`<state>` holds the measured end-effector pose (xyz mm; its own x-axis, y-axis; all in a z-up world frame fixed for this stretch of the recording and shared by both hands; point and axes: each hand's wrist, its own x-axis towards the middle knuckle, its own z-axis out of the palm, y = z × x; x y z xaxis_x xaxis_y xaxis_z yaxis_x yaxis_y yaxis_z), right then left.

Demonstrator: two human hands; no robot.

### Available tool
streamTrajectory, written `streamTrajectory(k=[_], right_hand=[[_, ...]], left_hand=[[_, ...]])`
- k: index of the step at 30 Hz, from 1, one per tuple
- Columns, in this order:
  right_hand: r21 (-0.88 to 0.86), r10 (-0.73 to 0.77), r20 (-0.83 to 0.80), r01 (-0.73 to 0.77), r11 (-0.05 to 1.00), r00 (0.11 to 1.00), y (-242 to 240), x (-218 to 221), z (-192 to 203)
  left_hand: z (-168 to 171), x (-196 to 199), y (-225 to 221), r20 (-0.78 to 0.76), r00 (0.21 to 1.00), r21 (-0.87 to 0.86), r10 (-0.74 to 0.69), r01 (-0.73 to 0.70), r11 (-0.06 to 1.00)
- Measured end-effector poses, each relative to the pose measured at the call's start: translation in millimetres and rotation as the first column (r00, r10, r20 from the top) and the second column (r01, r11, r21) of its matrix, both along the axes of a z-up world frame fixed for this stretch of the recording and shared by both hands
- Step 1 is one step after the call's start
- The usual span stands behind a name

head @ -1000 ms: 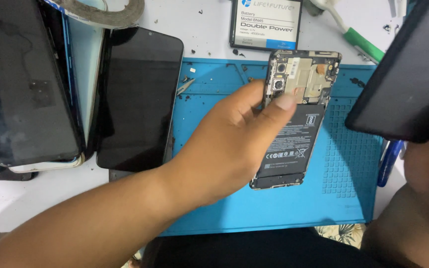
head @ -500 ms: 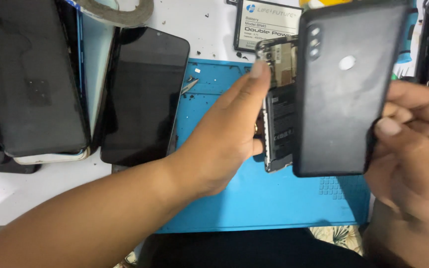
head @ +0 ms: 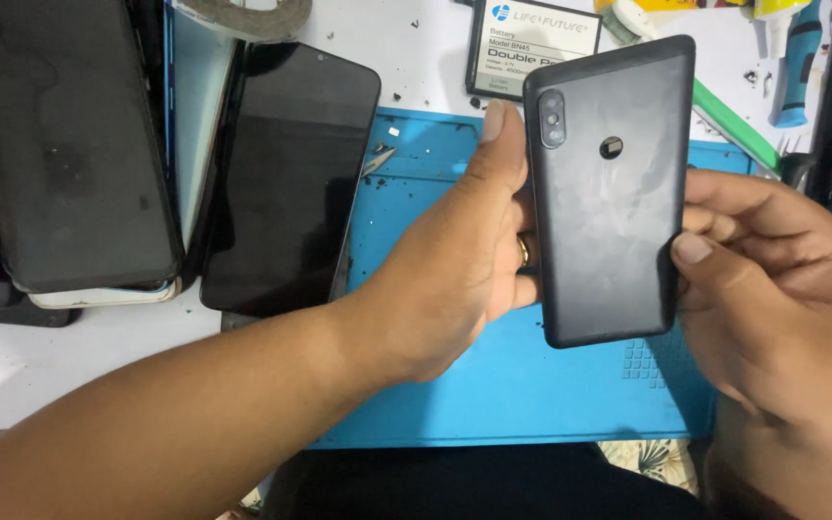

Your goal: Disassembling a mobile phone by removing screws and prying off the back cover to access internal components.

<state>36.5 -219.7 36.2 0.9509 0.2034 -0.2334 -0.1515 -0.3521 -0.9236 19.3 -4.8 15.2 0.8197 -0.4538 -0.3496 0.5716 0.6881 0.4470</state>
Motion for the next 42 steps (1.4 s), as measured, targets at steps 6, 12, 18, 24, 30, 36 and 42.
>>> streamTrajectory(k=[6, 12, 18, 24, 30, 36, 42], right_hand=[[-0.008, -0.050, -0.029, 0.050, 0.999, 0.998, -8, 0, -8], [-0.127, 0.006, 0.059, 0.001, 0.992, 0.998, 3, -4, 2], [-0.346, 0.070, 0.144, -0.016, 0.938, 0.987, 8, -4, 6], [-0.371, 0.085, 0.236, 0.009, 0.929, 0.968, 0, -5, 3], [-0.095, 0.008, 0.133, 0.005, 0.995, 0.991, -5, 5, -5], [0.137, -0.050, -0.021, 0.053, 0.989, 0.999, -5, 6, -7], [0.067, -0.017, 0.052, 0.013, 0.998, 0.999, 1, 5, -4]], left_hand=[[4, 0, 1, -0.019, 0.999, 0.017, 0.036, -0.036, 0.999], [-2, -5, -1, 0.011, 1.000, 0.169, 0.018, -0.020, 0.985], [-9, -9, -2, 0.286, 0.957, 0.331, -0.045, -0.055, 0.942], [-8, -11, -3, 0.308, 0.945, 0.322, -0.109, 0.005, 0.947], [-7, -12, -7, 0.339, 0.918, 0.319, -0.204, 0.092, 0.943], [-4, -11, -7, 0.304, 0.913, 0.323, -0.273, 0.171, 0.931], [-10, -8, -8, 0.210, 0.947, 0.333, -0.244, 0.166, 0.928]])
